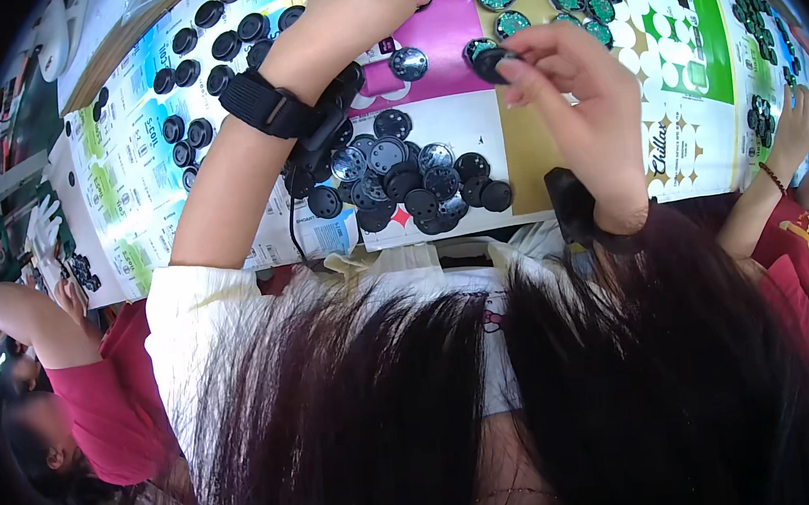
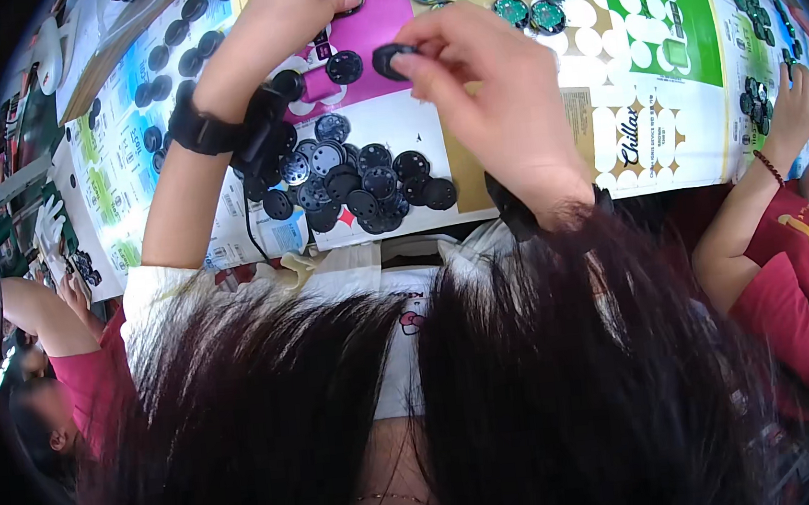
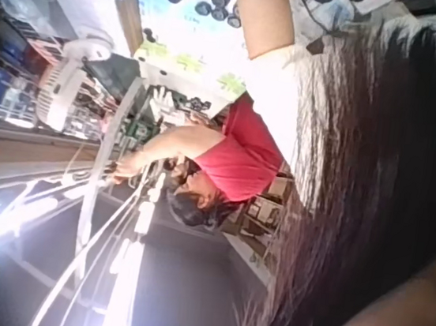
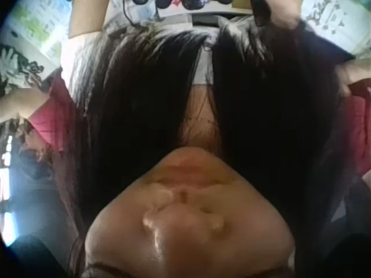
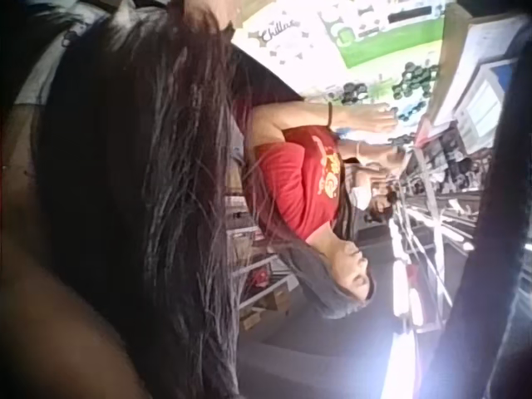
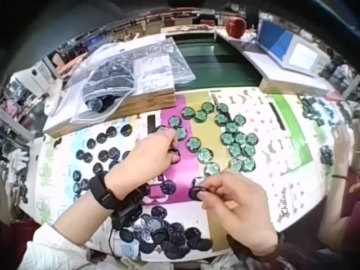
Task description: Assembling small circular electronic components by snapping together plastic housings and internal circuit boards.
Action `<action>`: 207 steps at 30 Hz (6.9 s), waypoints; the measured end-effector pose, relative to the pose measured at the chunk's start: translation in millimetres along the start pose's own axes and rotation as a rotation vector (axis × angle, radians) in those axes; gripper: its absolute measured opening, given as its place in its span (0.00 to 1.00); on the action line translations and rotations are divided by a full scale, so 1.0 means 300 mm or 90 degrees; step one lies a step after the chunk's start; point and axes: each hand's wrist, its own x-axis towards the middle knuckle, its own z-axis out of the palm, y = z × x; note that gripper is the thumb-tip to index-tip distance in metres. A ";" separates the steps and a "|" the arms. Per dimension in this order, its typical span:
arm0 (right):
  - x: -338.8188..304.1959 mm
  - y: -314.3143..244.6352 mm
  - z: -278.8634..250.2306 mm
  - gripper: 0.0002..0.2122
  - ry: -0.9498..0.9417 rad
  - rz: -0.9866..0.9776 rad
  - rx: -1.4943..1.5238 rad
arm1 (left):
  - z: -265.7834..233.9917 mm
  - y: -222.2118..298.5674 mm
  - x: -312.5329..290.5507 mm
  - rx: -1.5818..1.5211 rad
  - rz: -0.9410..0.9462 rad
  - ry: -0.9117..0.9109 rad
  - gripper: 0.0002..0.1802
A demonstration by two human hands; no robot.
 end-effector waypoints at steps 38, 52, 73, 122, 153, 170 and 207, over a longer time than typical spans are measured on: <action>-0.014 -0.031 -0.009 0.21 0.061 -0.410 -0.278 | -0.025 0.176 -0.320 -0.972 -0.127 0.062 0.18; -0.015 -0.055 0.001 0.22 0.070 -0.454 -0.322 | -0.021 0.170 -0.325 -1.104 -0.150 -0.021 0.22; -0.020 -0.040 0.023 0.22 0.127 -0.438 -0.225 | -0.037 0.231 -0.334 -0.963 -0.246 0.033 0.21; -0.080 0.072 0.041 0.10 -0.218 -0.200 -0.448 | -0.109 0.144 -0.290 0.094 0.064 0.039 0.19; -0.090 0.105 -0.115 0.08 0.091 0.066 0.202 | 0.003 0.153 -0.239 -0.621 -0.108 -0.132 0.17; -0.110 0.032 -0.069 0.16 -0.030 0.058 0.327 | -0.006 0.155 -0.274 -0.824 -0.122 -0.213 0.20; -0.100 -0.036 -0.031 0.22 0.059 -0.358 -0.257 | 0.034 0.095 -0.304 -0.792 0.041 -0.174 0.34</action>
